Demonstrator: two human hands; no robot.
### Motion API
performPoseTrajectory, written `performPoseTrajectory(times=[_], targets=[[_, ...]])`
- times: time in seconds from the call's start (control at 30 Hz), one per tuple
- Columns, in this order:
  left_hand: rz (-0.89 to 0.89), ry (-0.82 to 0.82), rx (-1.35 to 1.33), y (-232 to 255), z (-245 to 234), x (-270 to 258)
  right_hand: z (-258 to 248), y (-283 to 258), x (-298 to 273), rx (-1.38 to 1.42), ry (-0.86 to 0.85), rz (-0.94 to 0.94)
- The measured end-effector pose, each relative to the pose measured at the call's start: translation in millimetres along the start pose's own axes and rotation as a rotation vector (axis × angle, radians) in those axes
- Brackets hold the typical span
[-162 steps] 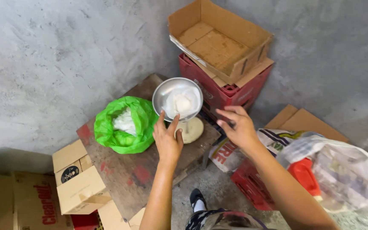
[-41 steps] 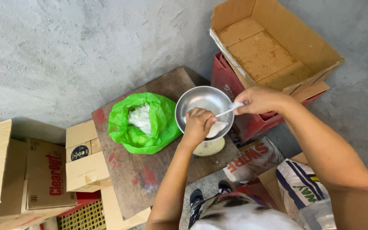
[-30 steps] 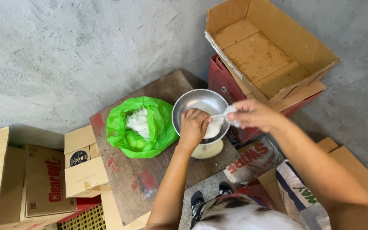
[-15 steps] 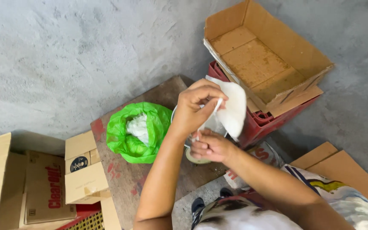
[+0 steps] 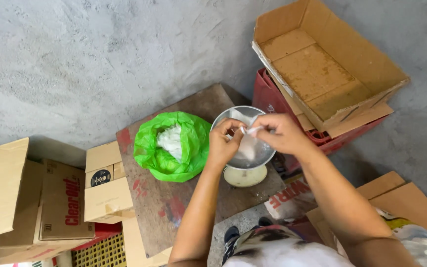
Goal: Measure and package animal feed into plastic bags using a scale and scoop.
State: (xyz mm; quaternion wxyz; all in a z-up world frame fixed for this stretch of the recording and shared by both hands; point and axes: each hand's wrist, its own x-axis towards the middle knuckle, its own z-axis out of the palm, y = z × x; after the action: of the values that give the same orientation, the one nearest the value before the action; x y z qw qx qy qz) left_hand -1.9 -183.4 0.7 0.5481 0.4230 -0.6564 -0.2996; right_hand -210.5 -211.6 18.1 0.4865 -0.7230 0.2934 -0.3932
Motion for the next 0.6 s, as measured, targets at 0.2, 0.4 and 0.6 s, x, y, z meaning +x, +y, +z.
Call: performPoseTrajectory(times=[0.2, 0.4, 0.6], targets=[[0.166, 0.057, -0.04, -10.1, 20.3, -0.6, -2.2, 6.2, 10.2, 0.0, 0.217, 0.06], [-0.06, 0.161, -0.012, -35.6, 31.2, -6.4, 16.5, -43.9, -6.8, -0.337, 0.581, -0.179], [-0.194, 0.231, -0.178, -58.8, 42.4, -11.8, 49.7, -3.5, -16.3, -0.746, 0.506, -0.208]])
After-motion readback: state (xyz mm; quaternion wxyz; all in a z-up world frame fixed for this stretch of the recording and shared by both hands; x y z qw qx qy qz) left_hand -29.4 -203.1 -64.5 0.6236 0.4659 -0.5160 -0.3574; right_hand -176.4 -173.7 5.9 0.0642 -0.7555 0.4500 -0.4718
